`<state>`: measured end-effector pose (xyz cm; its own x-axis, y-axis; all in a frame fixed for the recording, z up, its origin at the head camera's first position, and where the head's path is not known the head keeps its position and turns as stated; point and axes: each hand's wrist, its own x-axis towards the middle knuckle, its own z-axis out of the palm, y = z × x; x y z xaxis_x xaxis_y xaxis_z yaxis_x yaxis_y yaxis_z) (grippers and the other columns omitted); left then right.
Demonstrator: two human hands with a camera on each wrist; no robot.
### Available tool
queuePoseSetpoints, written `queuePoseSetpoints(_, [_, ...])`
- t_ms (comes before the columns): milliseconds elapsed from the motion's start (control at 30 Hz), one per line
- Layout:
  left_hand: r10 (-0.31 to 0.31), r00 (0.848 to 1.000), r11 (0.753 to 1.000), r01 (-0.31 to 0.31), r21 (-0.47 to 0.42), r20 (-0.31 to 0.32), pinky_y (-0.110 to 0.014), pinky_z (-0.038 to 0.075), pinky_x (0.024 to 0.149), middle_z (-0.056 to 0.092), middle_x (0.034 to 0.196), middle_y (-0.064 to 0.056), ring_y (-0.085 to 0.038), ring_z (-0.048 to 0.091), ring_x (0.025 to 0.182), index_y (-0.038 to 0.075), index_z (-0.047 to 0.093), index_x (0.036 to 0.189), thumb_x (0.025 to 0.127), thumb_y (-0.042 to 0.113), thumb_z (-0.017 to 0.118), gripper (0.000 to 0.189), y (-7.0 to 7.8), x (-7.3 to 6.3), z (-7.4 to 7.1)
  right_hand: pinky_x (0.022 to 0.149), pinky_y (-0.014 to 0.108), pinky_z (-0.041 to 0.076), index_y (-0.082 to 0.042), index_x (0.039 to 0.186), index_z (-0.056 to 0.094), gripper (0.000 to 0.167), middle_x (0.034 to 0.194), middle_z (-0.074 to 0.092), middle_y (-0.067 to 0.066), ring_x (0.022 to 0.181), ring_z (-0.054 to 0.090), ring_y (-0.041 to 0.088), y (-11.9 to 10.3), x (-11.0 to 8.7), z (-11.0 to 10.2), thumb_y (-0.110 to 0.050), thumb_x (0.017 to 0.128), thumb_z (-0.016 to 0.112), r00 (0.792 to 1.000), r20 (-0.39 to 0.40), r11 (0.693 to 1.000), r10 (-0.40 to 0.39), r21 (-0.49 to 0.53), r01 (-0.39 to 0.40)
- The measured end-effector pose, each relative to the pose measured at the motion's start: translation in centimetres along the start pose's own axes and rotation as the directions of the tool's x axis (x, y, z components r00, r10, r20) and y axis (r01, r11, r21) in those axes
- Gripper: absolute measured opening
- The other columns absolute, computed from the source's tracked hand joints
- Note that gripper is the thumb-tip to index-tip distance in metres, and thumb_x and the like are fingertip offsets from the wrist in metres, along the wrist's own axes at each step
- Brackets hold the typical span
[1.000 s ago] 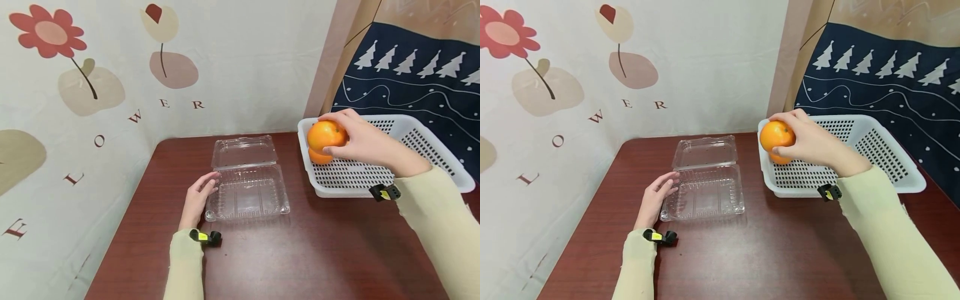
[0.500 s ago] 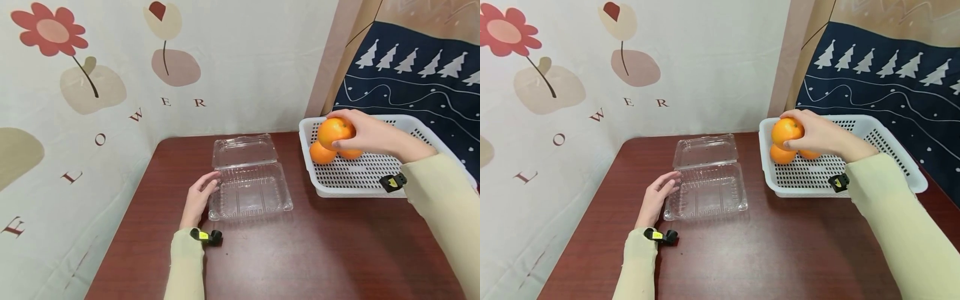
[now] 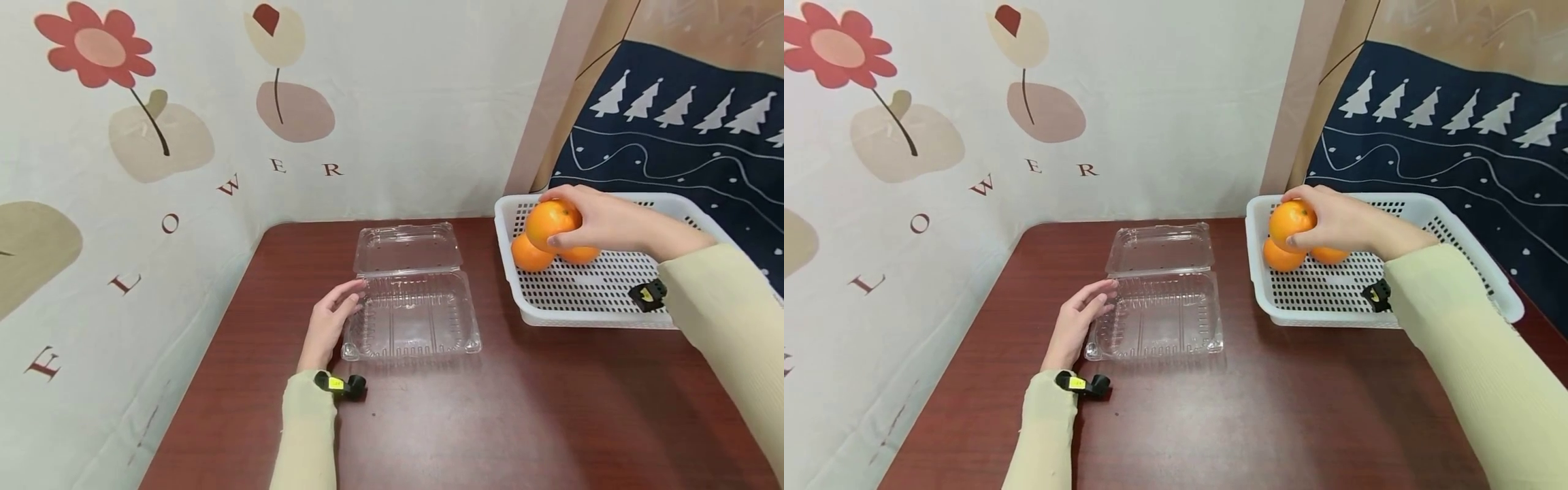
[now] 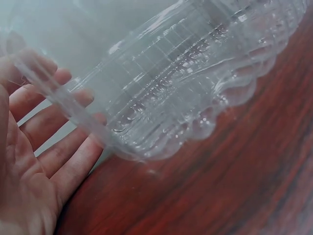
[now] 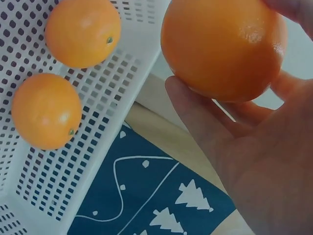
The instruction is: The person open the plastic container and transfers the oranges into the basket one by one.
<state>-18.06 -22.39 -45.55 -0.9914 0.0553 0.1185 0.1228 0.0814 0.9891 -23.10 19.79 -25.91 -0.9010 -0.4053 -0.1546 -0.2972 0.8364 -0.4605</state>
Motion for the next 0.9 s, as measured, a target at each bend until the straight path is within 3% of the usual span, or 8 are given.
queuePoseSetpoints(367, [0.008,1.000,1.000,-0.008,-0.008,-0.004,-0.034,0.046,0.086,0.058,0.116,-0.003,-0.021,0.054,0.106,0.016,0.058,0.117,0.091,0.014,0.051,0.027,0.3,-0.2,0.0,0.071,0.043,0.044,-0.018,0.131,0.040,0.063,0.113,0.042,0.013,0.088,0.048,0.028,0.3,0.4,0.4,-0.040,0.077,0.066,1.000,0.024,0.992,0.011,-0.125,-0.008])
queuePoseSetpoints(567, [0.010,1.000,1.000,-0.010,0.003,-0.001,-0.036,0.045,0.087,0.057,0.118,-0.004,-0.024,0.053,0.108,0.014,0.056,0.120,0.091,0.013,0.050,0.029,0.3,-0.3,-0.1,0.071,0.042,0.044,-0.013,0.127,0.043,0.061,0.118,0.040,0.017,0.091,0.046,0.029,1.3,0.6,0.7,-0.033,0.075,0.068,0.999,0.041,0.993,-0.010,-0.113,0.015])
queuePoseSetpoints(900, [0.010,1.000,1.000,-0.010,0.014,0.004,-0.034,0.046,0.086,0.057,0.119,-0.001,-0.022,0.053,0.108,0.017,0.053,0.125,0.092,0.015,0.050,0.034,0.3,-0.5,0.0,0.071,0.037,0.044,-0.006,0.122,0.044,0.061,0.111,0.045,0.015,0.088,0.047,0.026,2.6,0.9,1.1,-0.024,0.071,0.072,0.996,0.090,0.996,0.003,-0.086,0.005])
